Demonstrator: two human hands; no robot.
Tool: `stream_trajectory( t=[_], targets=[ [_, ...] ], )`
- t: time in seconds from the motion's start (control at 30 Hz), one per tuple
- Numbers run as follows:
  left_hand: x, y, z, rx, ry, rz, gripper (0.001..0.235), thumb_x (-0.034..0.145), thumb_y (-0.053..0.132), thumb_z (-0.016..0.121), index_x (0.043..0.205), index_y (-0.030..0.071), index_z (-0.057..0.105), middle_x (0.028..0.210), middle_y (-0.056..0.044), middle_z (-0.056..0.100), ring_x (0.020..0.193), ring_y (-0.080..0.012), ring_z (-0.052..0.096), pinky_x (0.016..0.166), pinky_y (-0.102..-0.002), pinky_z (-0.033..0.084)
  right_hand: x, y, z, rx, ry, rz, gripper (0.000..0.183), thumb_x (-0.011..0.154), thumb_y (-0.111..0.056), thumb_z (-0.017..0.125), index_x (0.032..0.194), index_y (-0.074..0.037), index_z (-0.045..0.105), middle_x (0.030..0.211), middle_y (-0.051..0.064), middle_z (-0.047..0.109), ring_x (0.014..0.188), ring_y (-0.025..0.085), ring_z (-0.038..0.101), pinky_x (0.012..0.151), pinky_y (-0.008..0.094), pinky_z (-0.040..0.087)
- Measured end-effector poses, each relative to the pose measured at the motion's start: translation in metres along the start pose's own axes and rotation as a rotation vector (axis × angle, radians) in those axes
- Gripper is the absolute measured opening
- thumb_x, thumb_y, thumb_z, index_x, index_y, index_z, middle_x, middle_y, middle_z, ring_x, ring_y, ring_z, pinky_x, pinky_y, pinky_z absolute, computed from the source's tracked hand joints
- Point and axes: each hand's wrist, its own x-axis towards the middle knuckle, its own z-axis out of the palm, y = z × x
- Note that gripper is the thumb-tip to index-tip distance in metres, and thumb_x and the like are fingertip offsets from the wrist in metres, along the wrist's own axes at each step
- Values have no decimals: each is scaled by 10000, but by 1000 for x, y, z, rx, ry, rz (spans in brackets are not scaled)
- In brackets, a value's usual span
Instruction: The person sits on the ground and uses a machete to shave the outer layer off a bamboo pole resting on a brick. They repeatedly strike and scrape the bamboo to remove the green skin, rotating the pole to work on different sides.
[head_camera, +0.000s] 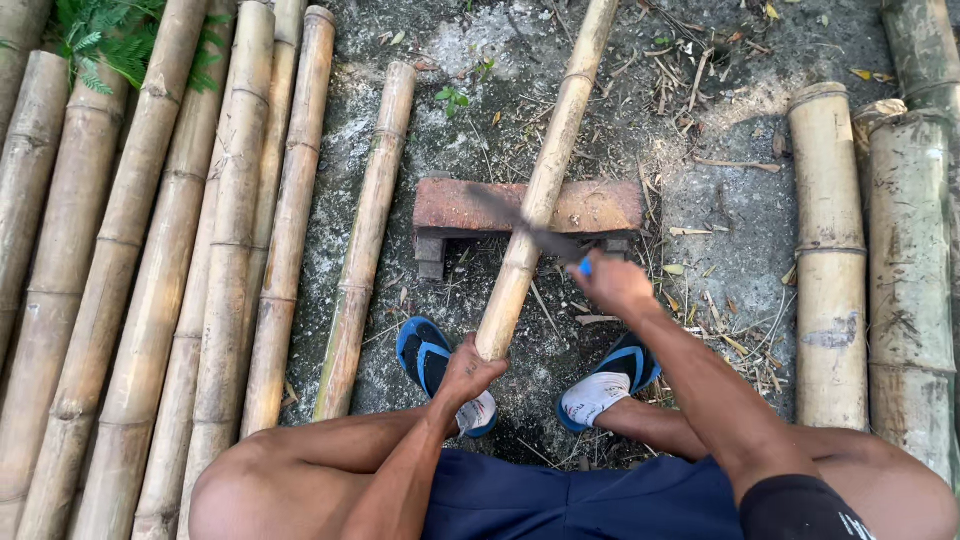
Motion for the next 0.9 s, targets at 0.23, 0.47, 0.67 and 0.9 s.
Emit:
stream_trajectory(
  t=[0.23, 0.47, 0.67, 0.9],
  targets=[
    [10, -3, 3, -152, -89, -166, 680, 715, 238, 764, 1305, 0, 524, 897, -135, 704, 635, -188, 650, 511, -330, 508, 1, -4, -12, -26, -29, -12, 660, 1052, -655, 340, 1111, -38, 565, 745, 159, 706, 640, 329, 696, 556, 480, 572],
    [11, -24, 4, -124, -157, -168, 597, 791, 269, 779, 1247, -82, 624, 915, -154, 728, 679, -185, 694, 535, -298, 563, -32, -37, 22, -101, -291, -157, 655, 906, -681, 399, 1202, -108, 513, 934, 176, 705, 825, 397, 733, 712, 548, 594],
    [5, -3, -5, -208, -170, -205, 706, 753, 262, 777, 1367, 17, 529, 976, -129, 723, 746, -204, 710, 556, -331, 594, 37, 14, -20, 76, -85, 194, 684, 1057, -637, 266, 1159, -23, 549, 856, 211, 707, 809, 382, 750, 725, 531, 619],
    [6, -10, -3, -272, -171, -260, 718, 767, 239, 808, 1371, 7, 498, 1058, -144, 707, 813, -215, 724, 626, -349, 627, -53, -45, 33, -116, -275, -301, 619, 990, -671, 380, 1123, -80, 508, 773, 147, 721, 715, 347, 738, 639, 510, 593]
  ],
)
